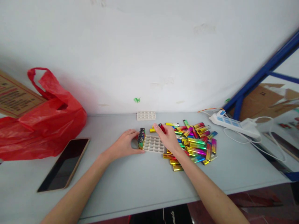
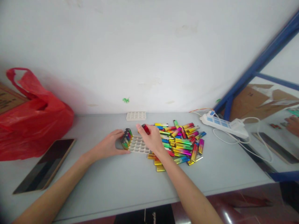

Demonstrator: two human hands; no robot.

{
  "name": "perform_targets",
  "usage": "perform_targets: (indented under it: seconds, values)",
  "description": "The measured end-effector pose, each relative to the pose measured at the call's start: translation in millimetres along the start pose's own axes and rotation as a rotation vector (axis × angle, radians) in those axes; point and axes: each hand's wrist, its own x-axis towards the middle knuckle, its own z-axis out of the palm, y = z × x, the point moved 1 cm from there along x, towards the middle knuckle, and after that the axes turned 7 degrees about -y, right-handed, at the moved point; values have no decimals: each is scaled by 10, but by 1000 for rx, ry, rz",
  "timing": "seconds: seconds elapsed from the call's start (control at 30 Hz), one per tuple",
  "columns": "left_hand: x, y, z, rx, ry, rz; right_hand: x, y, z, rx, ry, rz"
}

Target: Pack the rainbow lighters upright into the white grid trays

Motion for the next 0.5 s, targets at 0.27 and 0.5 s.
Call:
perform_targets:
  seconds: [0.27,0.5]
  values:
    - [-4,-4,-4,-25,1,1,-79,-52,8,-186,80,-36]
    - [-8,-7,1,-7,-7,6,-97,-61,10,-209,83,-37]
